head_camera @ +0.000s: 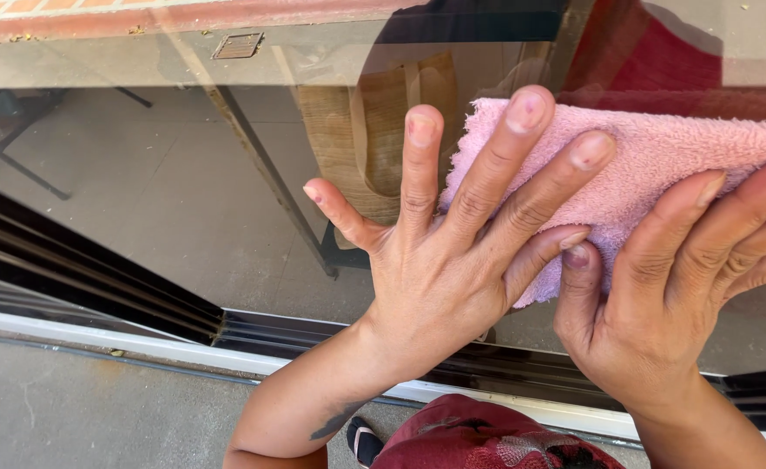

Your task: The recorder is wiping down a glass door with a pink microfiber cloth.

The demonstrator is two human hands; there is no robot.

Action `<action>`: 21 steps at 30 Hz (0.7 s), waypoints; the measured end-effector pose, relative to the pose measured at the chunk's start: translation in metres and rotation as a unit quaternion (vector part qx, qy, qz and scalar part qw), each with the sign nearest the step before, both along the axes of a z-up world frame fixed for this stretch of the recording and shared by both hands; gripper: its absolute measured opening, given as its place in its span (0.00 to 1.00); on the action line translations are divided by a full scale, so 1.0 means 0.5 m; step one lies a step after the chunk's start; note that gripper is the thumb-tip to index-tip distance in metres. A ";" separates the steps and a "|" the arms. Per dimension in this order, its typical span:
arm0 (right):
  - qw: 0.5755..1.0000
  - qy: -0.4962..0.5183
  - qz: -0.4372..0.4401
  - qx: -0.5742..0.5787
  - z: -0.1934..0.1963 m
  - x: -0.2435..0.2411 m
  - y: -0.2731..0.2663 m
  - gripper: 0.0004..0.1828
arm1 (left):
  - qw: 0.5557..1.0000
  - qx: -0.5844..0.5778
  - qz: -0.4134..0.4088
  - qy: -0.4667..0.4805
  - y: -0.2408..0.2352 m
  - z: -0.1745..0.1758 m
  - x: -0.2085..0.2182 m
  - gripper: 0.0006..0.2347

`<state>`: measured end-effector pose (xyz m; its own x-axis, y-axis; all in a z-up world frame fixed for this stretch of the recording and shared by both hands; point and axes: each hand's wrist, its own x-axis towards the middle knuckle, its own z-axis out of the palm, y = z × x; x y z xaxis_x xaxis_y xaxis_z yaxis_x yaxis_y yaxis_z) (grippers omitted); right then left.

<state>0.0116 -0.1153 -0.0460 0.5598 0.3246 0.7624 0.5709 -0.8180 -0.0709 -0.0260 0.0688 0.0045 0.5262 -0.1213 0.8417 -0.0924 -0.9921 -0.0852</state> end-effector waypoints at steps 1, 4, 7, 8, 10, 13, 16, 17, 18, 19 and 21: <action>1.000 -0.001 0.004 -0.001 0.002 0.000 0.009 0.39 | 1.000 -0.001 0.004 -0.001 0.008 0.001 -0.001 0.22; 1.000 -0.016 0.017 -0.003 0.006 0.000 0.032 0.39 | 1.000 -0.007 0.002 -0.008 0.030 0.003 -0.004 0.23; 1.000 -0.017 0.013 -0.015 0.004 0.002 0.053 0.40 | 1.000 -0.004 0.000 -0.008 0.052 0.003 -0.008 0.22; 1.000 -0.016 0.012 -0.015 0.006 0.000 0.060 0.40 | 1.000 -0.003 0.003 0.001 0.060 0.005 -0.010 0.22; 1.000 -0.015 0.009 -0.015 0.007 -0.002 0.075 0.41 | 1.000 -0.003 0.004 0.009 0.074 0.004 -0.011 0.22; 0.999 -0.032 0.004 -0.018 0.008 -0.005 0.094 0.42 | 1.000 -0.022 -0.016 0.008 0.092 0.000 -0.011 0.22; 0.999 -0.032 0.003 -0.016 0.008 -0.009 0.107 0.41 | 1.000 -0.012 -0.008 0.014 0.108 -0.001 -0.014 0.23; 0.999 -0.026 -0.001 -0.022 0.006 -0.009 0.108 0.42 | 1.000 -0.013 -0.012 0.011 0.114 -0.001 -0.015 0.22; 0.999 -0.020 -0.004 -0.029 0.004 -0.009 0.109 0.43 | 1.000 -0.015 -0.015 0.008 0.119 -0.001 -0.016 0.22; 0.999 -0.019 -0.006 -0.030 0.007 -0.012 0.113 0.43 | 1.000 -0.016 -0.017 0.009 0.123 -0.001 -0.017 0.22; 0.999 -0.026 -0.006 -0.034 0.013 -0.017 0.122 0.42 | 1.000 -0.016 -0.023 0.009 0.132 0.000 -0.020 0.22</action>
<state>0.0031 -0.0545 -0.0394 0.5243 0.3701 0.7669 0.5629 -0.8264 0.0140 -0.0362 0.1350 0.0046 0.5358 -0.1184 0.8360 -0.1386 -0.9890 -0.0512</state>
